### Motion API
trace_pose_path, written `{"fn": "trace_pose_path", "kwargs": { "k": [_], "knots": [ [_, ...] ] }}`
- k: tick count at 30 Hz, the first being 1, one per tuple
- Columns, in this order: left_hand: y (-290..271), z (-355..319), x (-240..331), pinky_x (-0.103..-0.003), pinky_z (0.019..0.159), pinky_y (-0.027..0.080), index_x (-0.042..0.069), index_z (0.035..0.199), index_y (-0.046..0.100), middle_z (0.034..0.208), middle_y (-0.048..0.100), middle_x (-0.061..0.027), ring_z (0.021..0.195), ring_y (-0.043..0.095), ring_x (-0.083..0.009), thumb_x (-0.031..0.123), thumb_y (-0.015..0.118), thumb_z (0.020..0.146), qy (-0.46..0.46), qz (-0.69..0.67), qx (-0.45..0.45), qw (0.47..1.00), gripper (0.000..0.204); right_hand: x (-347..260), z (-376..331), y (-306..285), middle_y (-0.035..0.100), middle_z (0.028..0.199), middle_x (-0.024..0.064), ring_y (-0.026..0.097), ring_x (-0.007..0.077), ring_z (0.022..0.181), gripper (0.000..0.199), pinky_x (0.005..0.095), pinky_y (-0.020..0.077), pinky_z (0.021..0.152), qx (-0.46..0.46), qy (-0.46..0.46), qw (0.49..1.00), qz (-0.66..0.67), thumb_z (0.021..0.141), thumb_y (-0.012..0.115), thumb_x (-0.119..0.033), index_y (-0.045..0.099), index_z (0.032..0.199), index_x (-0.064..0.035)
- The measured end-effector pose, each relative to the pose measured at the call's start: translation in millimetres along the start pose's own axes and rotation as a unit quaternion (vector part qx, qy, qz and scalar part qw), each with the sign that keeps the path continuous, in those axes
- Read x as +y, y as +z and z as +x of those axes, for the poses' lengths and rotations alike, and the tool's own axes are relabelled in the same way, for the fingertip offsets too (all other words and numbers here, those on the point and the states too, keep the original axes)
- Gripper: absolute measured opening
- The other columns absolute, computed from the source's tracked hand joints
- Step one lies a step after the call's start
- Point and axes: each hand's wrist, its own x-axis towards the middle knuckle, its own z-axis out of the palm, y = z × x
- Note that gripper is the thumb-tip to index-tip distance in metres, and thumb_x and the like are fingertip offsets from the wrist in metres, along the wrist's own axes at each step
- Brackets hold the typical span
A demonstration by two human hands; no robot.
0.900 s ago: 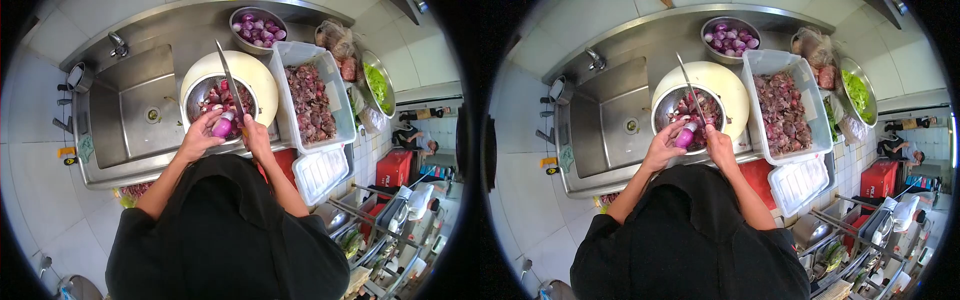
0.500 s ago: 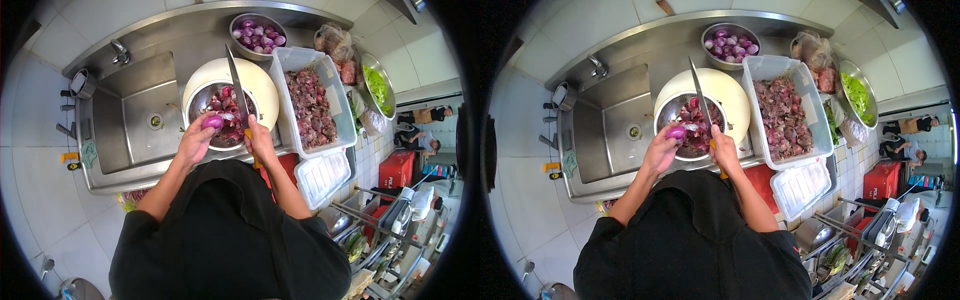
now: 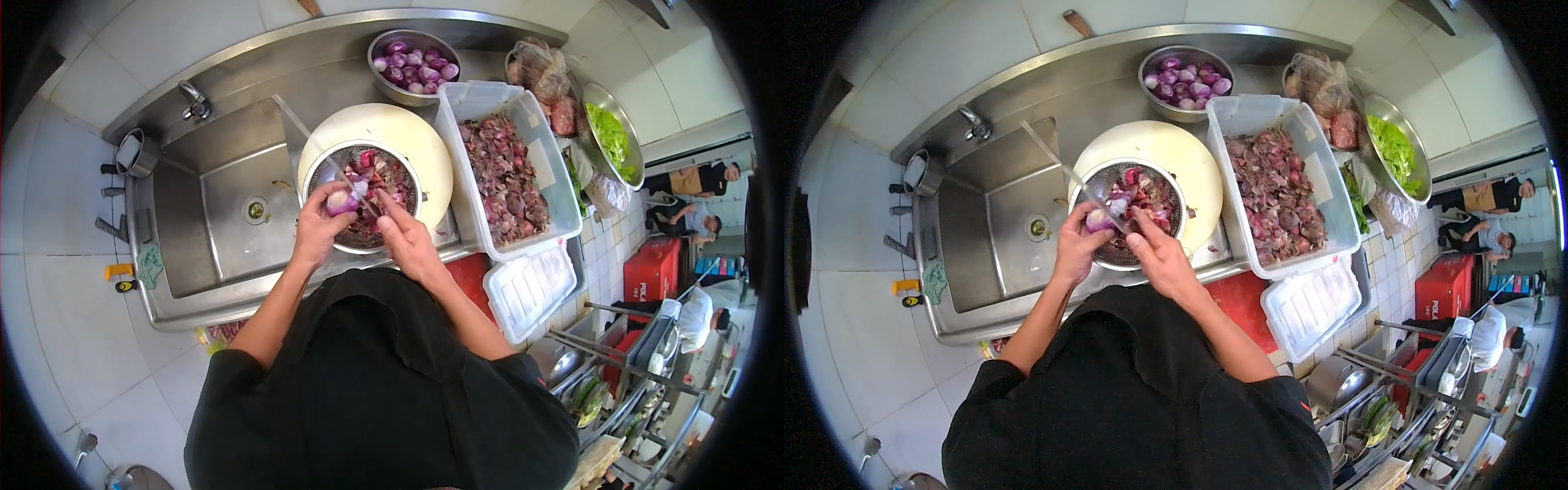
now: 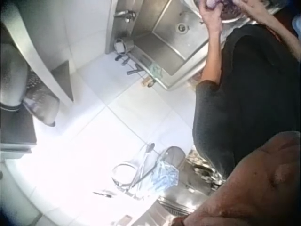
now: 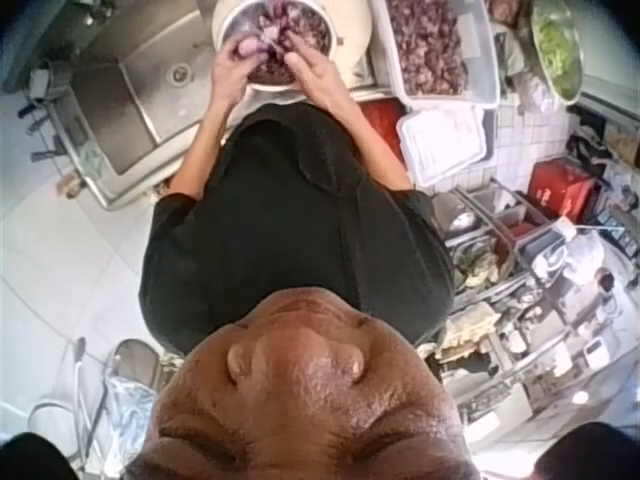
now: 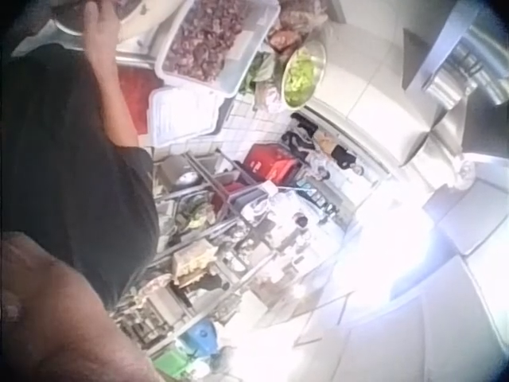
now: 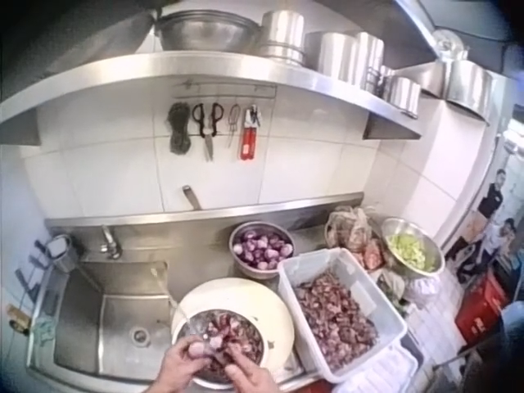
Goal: Peeling and sorting red onions at a kitchen prep station.
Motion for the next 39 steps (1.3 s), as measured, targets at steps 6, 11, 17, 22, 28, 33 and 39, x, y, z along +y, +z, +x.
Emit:
{"fn": "trace_pose_path", "kwargs": {
  "k": [6,11,17,22,28,33,39],
  "knots": [
    [7,-6,8,-0.031,0.096,0.050,-0.004,0.130,0.048,0.119,0.059,-0.0112,0.108,0.060,-0.0184,-0.013,0.069,0.074,0.011,0.084,0.000,0.996,0.060,-6,3,5,0.065,0.117,0.0226,0.061,0.0264,0.116,0.052,0.0343,0.0448,0.096,-0.016,-0.051,0.982,-0.182,0.099,0.051,-0.040,0.051,0.138,-0.0075],
    [-3,-7,8,-0.032,0.099,0.047,-0.005,0.131,0.048,0.121,0.058,-0.0110,0.112,0.058,-0.0193,-0.012,0.072,0.072,0.053,0.105,-0.042,0.992,0.064,6,13,3,0.067,0.115,0.0203,0.064,0.0242,0.110,0.047,0.0332,0.0458,0.095,0.008,-0.033,0.994,-0.105,0.099,0.050,-0.041,0.059,0.130,-0.0066],
    [-2,-12,16,-0.034,0.105,0.042,-0.005,0.132,0.048,0.126,0.055,-0.0114,0.118,0.054,-0.0197,-0.012,0.073,0.071,-0.030,-0.005,-0.065,0.997,0.067,12,27,-6,0.063,0.072,0.0098,0.061,0.0177,0.071,0.051,0.0328,0.0491,0.069,0.031,0.034,0.996,-0.080,0.101,0.047,-0.043,0.068,0.106,0.0030],
    [-3,-8,11,-0.034,0.103,0.044,-0.003,0.134,0.046,0.128,0.056,-0.0128,0.116,0.056,-0.0211,-0.009,0.069,0.076,-0.038,-0.187,-0.021,0.981,0.063,1,24,-1,0.046,0.061,0.0004,0.042,0.0092,0.054,0.051,0.0272,0.0374,0.050,0.062,0.073,0.995,-0.014,0.101,0.045,-0.044,0.066,0.112,0.0019],
    [-6,0,-2,-0.031,0.097,0.047,0.000,0.130,0.047,0.121,0.058,-0.0099,0.111,0.058,-0.0190,-0.005,0.067,0.081,-0.077,-0.158,0.026,0.984,0.053,20,12,9,0.065,0.117,0.0247,0.065,0.0336,0.109,0.053,0.0376,0.0472,0.094,0.018,-0.093,0.990,-0.104,0.100,0.049,-0.034,0.043,0.142,-0.0022],
    [0,-5,-2,-0.030,0.089,0.050,0.001,0.130,0.046,0.115,0.060,-0.0081,0.103,0.061,-0.0177,-0.007,0.064,0.083,-0.092,-0.166,0.031,0.981,0.051,7,4,10,0.066,0.099,0.0272,0.065,0.0417,0.094,0.053,0.0397,0.0511,0.080,-0.002,-0.121,0.971,-0.209,0.096,0.054,-0.042,0.047,0.142,-0.0180],
    [3,-12,-6,-0.028,0.087,0.050,0.002,0.125,0.049,0.110,0.061,-0.0071,0.099,0.061,-0.0162,-0.010,0.066,0.079,-0.068,-0.064,0.085,0.992,0.050,-4,-2,11,0.068,0.089,0.0225,0.066,0.0394,0.081,0.049,0.0395,0.0506,0.072,0.005,-0.128,0.960,-0.250,0.096,0.054,-0.041,0.052,0.139,-0.0166]
  ]
}}
